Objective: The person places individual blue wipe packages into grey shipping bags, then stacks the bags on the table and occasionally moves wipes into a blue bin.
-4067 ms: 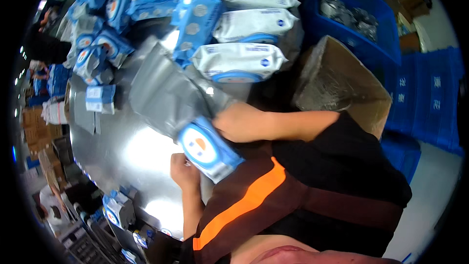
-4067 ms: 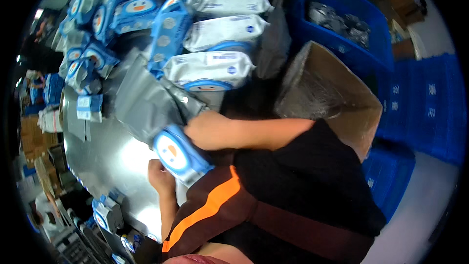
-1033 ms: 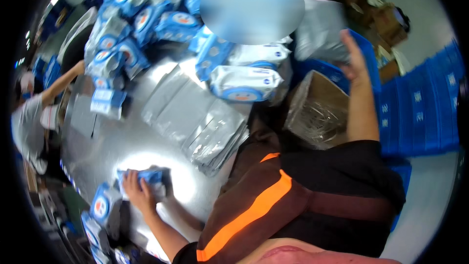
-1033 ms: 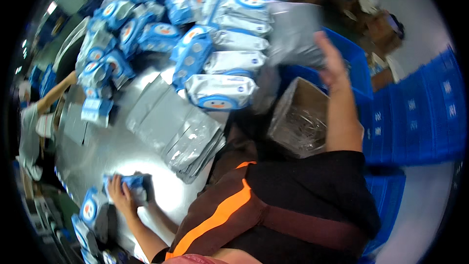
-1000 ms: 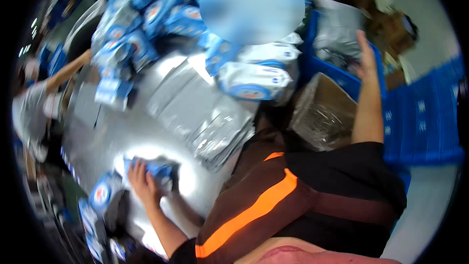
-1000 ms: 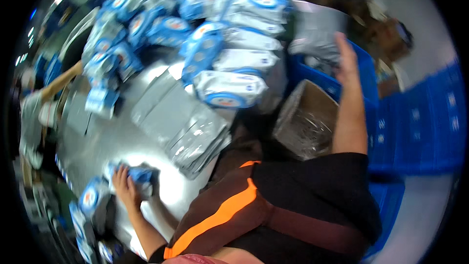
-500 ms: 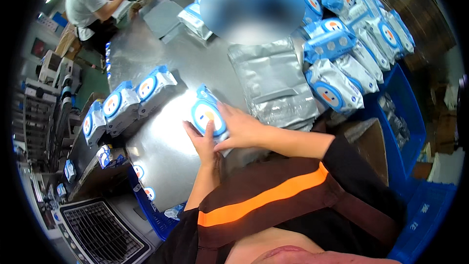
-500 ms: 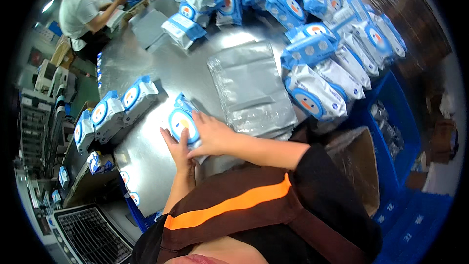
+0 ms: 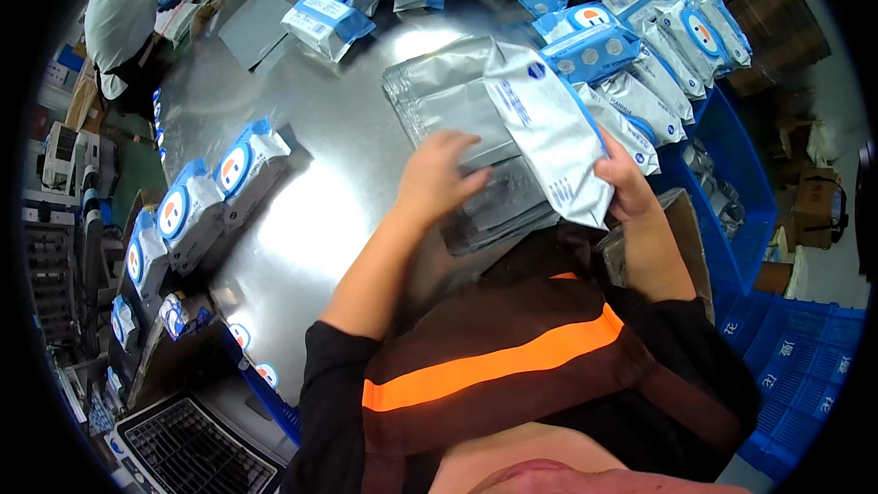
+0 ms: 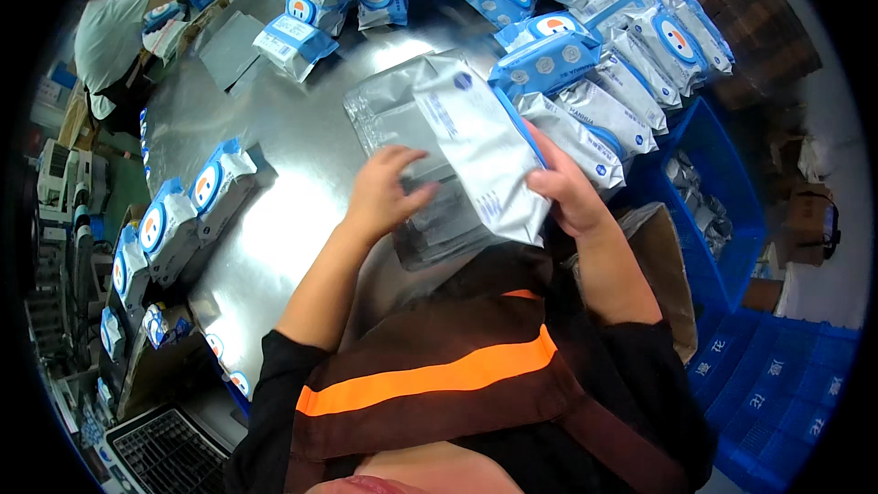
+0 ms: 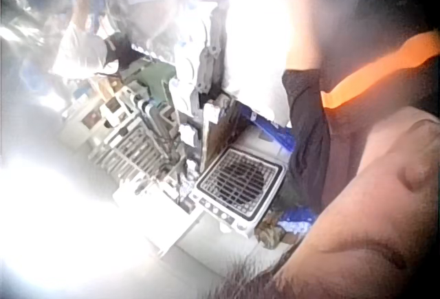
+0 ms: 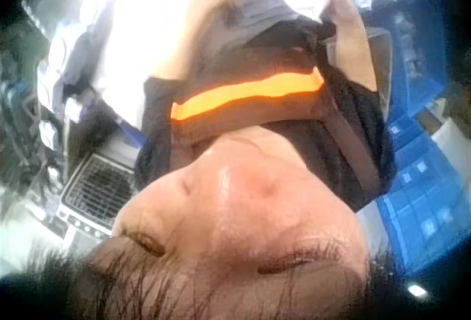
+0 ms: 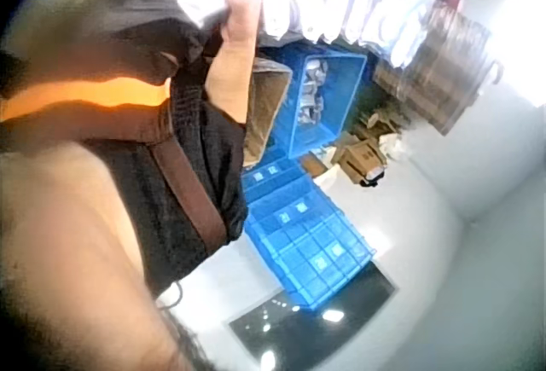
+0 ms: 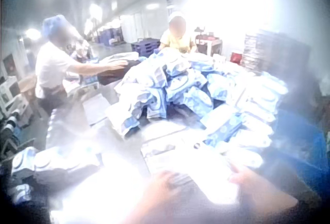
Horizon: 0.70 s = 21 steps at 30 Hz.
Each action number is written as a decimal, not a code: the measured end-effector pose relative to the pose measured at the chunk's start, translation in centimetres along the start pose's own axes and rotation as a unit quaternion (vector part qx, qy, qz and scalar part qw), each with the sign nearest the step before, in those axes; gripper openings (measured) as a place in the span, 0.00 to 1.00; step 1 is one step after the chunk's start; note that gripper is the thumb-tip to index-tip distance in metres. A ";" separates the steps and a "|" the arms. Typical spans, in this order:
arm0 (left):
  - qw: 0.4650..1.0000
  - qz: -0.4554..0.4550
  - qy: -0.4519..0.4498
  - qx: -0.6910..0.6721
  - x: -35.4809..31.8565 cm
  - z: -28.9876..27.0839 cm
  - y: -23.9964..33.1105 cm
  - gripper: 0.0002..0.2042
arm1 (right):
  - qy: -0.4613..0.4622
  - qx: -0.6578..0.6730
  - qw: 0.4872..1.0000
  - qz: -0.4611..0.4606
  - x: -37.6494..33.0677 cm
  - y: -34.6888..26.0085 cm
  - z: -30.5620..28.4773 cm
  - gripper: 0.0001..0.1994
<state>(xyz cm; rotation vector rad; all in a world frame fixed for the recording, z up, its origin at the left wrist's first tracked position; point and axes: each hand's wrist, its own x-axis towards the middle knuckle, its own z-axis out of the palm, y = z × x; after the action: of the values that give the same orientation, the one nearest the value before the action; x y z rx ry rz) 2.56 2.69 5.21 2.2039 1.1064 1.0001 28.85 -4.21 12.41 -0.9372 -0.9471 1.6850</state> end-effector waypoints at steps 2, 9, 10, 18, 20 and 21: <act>0.993 0.001 -0.093 0.071 1.2 1.9 -1.8 0.08 | -0.002 -0.105 0.994 -0.043 -0.9 0.4 -2.0 0.54; 0.990 -0.104 0.090 -0.013 0.7 3.4 -2.6 0.06 | -0.055 -0.585 0.801 -0.112 -1.5 2.5 -1.7 0.42; 0.987 -0.115 0.111 -0.017 0.4 3.4 -2.1 0.06 | -0.068 -0.591 0.791 -0.142 -1.2 2.6 -1.9 0.42; 0.972 -0.150 0.152 -0.099 0.5 4.4 -1.6 0.06 | -0.104 -0.625 0.765 -0.119 -0.3 1.9 -2.3 0.41; 0.986 -0.037 0.157 -0.041 0.7 4.6 -1.6 0.04 | -0.104 -0.617 0.773 -0.106 -0.1 2.2 -2.6 0.41; 0.986 -0.025 0.163 -0.031 0.6 4.5 -1.8 0.04 | -0.087 -0.608 0.784 -0.092 0.0 2.2 -2.5 0.41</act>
<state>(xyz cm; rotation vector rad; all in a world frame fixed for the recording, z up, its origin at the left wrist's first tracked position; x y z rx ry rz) 5.48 3.81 1.43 1.9990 1.2427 1.3879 30.28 -4.30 9.43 -1.4047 -2.2731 0.8352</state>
